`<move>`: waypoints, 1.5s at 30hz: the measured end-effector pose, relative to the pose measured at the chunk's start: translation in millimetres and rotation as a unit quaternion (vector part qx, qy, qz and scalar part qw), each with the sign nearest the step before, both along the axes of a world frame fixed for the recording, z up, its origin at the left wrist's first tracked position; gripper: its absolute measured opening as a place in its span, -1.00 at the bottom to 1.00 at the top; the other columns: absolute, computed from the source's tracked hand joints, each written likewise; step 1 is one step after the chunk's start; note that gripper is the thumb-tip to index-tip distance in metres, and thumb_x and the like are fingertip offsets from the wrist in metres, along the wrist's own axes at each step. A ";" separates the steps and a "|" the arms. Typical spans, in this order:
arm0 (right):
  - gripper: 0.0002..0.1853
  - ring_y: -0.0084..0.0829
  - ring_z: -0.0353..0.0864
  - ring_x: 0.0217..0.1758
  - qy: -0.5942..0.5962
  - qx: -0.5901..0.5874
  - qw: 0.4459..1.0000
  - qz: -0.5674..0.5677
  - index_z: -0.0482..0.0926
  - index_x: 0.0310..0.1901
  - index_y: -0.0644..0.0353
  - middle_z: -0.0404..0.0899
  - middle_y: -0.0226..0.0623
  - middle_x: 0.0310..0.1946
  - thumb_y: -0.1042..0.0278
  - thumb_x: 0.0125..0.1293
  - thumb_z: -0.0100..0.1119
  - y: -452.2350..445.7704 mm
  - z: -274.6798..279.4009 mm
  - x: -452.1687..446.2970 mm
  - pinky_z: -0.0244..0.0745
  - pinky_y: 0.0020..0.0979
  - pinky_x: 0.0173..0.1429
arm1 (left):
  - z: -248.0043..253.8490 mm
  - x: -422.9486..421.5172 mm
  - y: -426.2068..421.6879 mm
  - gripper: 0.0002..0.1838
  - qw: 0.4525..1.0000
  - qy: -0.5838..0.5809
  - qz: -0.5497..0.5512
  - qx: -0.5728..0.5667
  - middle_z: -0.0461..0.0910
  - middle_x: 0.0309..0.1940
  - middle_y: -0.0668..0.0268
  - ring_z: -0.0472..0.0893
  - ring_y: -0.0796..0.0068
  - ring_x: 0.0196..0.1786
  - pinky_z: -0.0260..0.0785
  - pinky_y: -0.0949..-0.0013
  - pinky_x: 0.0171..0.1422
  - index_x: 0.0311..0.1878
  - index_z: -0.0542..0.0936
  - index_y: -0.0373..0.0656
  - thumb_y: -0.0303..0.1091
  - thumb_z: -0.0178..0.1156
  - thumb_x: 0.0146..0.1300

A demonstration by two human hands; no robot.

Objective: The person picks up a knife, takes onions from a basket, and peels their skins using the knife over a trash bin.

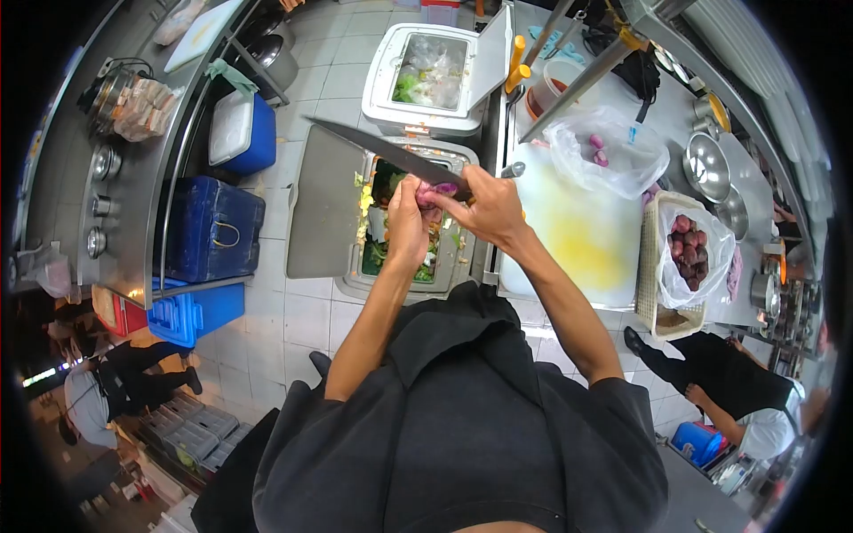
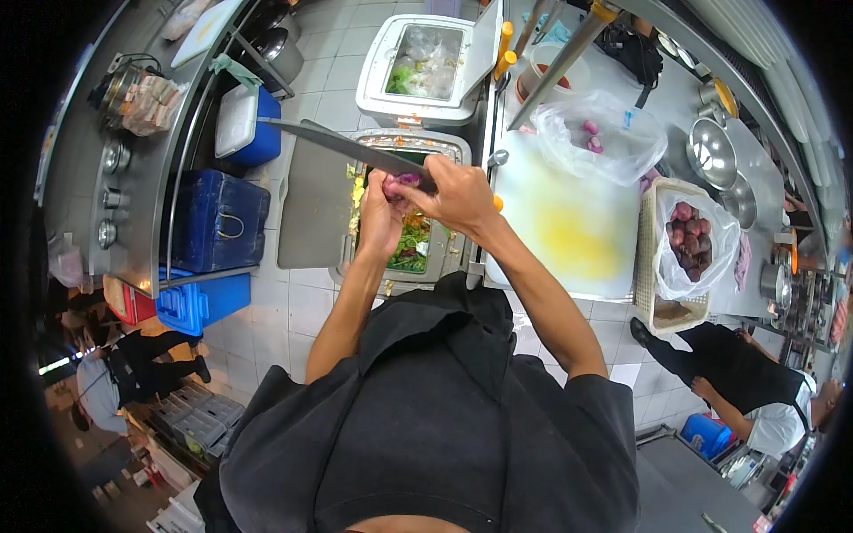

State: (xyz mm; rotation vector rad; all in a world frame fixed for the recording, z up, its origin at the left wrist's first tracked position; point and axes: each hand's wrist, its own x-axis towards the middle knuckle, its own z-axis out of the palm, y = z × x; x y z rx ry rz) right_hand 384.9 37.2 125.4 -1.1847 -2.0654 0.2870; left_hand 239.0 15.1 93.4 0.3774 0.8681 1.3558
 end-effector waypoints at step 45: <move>-0.02 0.07 0.70 -0.43 -0.073 -0.225 0.961 -0.144 0.48 -0.28 0.52 0.61 0.13 -0.58 -0.59 0.01 0.24 -26.5 12.3 -21.9 0.60 -0.07 -0.33 | -18.5 6.5 3.0 -0.65 0.970 0.175 0.123 0.114 0.47 -0.36 0.30 0.51 0.49 -0.36 0.44 0.40 -0.26 -0.16 0.43 -0.12 -0.09 -0.25 0.51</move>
